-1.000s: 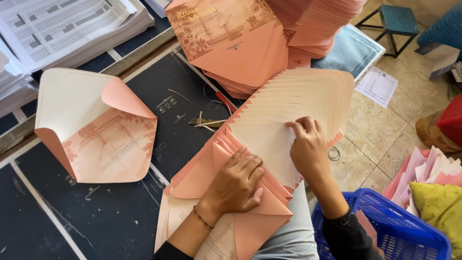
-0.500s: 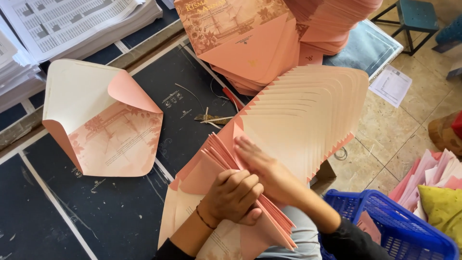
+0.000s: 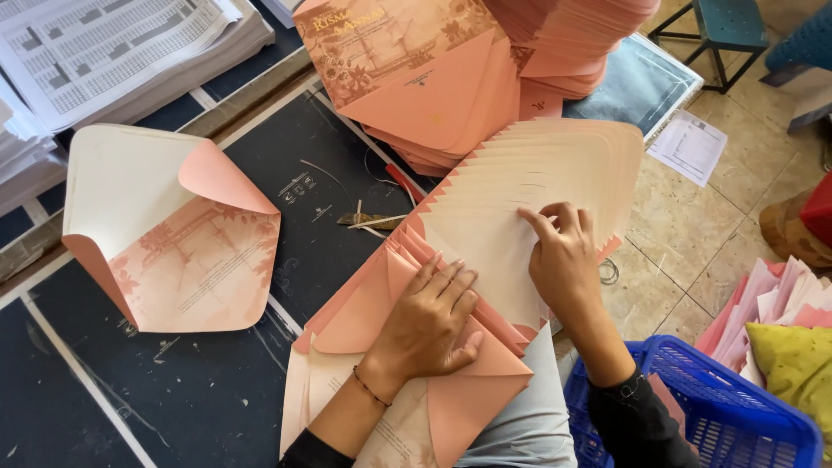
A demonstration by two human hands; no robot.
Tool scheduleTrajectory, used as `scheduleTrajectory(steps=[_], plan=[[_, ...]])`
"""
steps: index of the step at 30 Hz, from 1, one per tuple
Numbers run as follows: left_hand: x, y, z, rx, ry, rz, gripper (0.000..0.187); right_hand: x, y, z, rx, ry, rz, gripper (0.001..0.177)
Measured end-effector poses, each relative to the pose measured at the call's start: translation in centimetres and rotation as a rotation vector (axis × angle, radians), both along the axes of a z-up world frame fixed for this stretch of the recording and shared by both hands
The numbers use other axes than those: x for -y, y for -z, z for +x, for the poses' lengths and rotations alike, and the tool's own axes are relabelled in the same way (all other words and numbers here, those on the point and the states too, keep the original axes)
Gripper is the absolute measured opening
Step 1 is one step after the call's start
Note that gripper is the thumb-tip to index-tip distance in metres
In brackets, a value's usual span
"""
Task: The person removes a white string from a stack of peach-colored paper sheets, then folds the sheets into envelope shapes one by one. The finished envelopes are placed into a blue basket on the floor.
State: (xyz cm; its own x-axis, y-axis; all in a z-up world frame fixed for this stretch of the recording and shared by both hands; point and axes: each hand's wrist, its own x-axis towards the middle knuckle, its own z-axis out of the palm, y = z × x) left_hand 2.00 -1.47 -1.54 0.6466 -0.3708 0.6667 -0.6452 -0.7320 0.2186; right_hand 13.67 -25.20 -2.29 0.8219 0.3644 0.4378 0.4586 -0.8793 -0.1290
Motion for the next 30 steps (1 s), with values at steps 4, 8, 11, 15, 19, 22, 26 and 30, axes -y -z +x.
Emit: scheduleTrajectory(steps=[4,8,11,15,19,22,26,30], plan=[[0.2,1.0,0.4,-0.024,0.012,0.004,0.050,0.3,-0.2,1.3,-0.150,-0.106,0.125,0.041],[0.3,1.3,0.4,-0.029,-0.001,-0.004,0.050,0.8,-0.6,1.5,-0.141,-0.013,0.061,0.050],[0.1,1.3,0.0,-0.027,0.007,-0.004,0.044,1.7,0.2,2.9,-0.187,-0.106,0.187,0.043],[0.1,1.1,0.3,-0.033,-0.009,-0.032,0.042,-1.1,-4.4,0.7,-0.586,-0.364,0.627,0.037],[0.3,1.9,0.5,0.051,-0.022,-0.041,0.043,-4.7,-7.0,-2.5,-0.923,-0.730,0.757,0.042],[-0.1,2.6,-1.4,0.136,-0.070,-0.021,0.049,-7.0,-6.6,-4.3,-0.849,-0.794,0.645,0.054],[-1.9,-2.9,-3.0,0.205,-0.028,-0.048,0.052,-8.1,-2.2,-6.2,-0.751,-0.737,0.360,0.061],[-1.3,-1.9,-2.3,0.169,0.000,-0.072,0.053,-8.3,6.0,-6.3,-0.250,-0.648,0.028,0.063]])
